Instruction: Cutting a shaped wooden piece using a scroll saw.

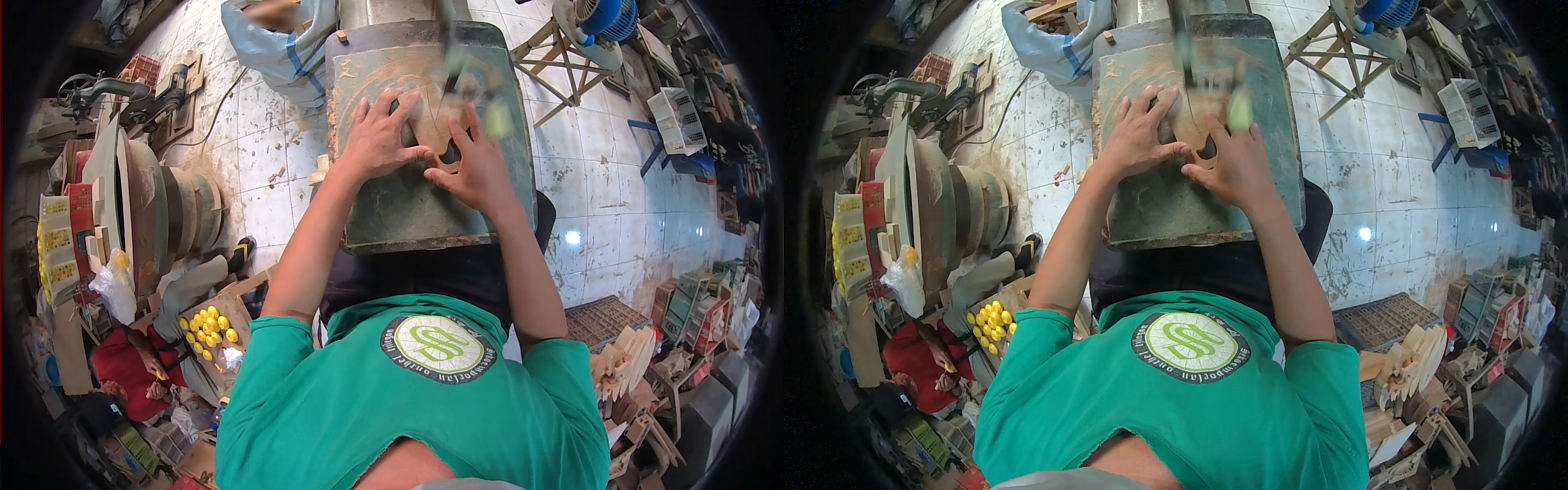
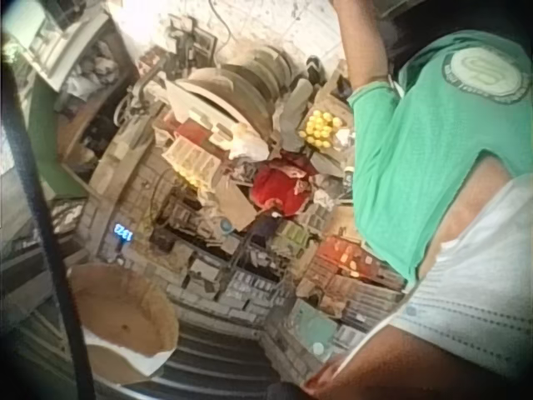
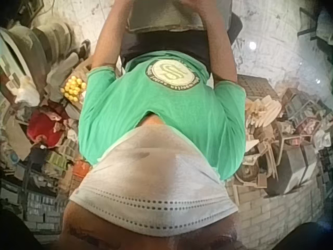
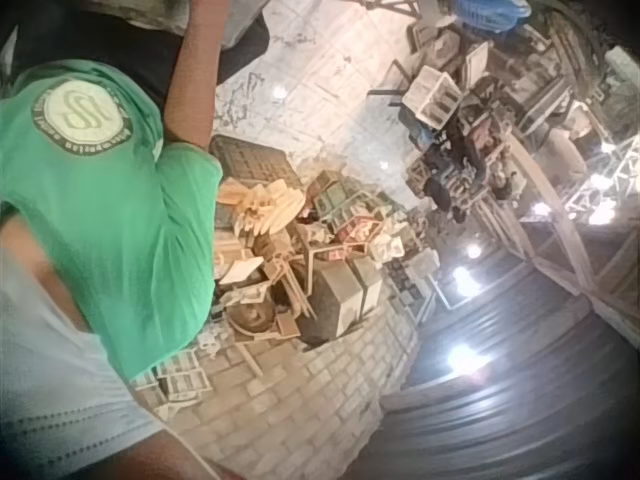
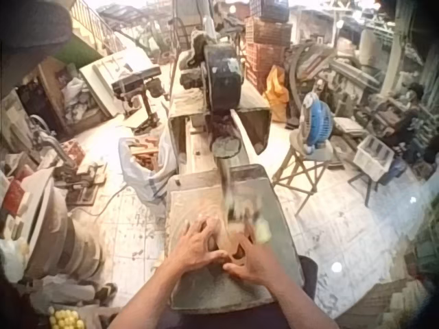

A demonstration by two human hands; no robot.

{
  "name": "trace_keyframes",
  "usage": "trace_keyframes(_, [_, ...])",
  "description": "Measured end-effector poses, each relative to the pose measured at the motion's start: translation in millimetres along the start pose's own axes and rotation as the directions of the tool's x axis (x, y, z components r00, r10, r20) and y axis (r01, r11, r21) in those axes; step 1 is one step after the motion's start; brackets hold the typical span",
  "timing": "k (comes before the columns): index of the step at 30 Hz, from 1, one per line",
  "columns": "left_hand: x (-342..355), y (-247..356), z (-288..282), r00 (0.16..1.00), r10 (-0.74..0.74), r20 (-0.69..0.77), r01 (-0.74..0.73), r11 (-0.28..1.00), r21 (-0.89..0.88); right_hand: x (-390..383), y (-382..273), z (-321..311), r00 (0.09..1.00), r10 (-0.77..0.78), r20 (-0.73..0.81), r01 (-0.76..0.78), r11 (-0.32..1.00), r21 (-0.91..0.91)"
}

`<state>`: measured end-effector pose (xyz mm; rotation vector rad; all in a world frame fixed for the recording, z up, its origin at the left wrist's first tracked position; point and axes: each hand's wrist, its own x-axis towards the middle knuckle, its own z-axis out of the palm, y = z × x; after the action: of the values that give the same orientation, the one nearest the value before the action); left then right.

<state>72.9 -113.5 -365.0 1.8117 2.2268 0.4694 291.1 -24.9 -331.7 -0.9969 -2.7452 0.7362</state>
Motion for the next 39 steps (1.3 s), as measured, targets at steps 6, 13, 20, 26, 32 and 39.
trace_keyframes(6, [-3,1,3,0.999,0.011,-0.051,-0.011,1.000,0.001,1,-3,-3,0.997,0.051,0.058,-0.052,0.998,0.026])
trace_keyframes(13, [-11,18,16,0.985,-0.044,-0.170,0.052,0.998,0.040,5,15,4,0.987,-0.100,-0.124,0.097,0.995,-0.033])
trace_keyframes(20, [-20,46,7,0.954,-0.172,-0.247,0.165,0.985,-0.049,4,9,3,0.993,-0.078,-0.089,0.071,0.994,-0.078])
trace_keyframes(26, [-19,25,10,0.920,-0.038,-0.389,0.013,0.998,-0.067,6,17,10,0.993,-0.093,-0.066,0.081,0.983,-0.164])
trace_keyframes(32, [-22,23,10,0.911,-0.047,-0.411,0.017,0.997,-0.076,17,40,8,0.982,-0.188,-0.005,0.187,0.976,-0.110])
trace_keyframes(39, [-23,35,16,0.863,-0.043,-0.504,0.042,0.999,-0.013,35,65,1,0.927,-0.375,0.024,0.375,0.918,-0.129])
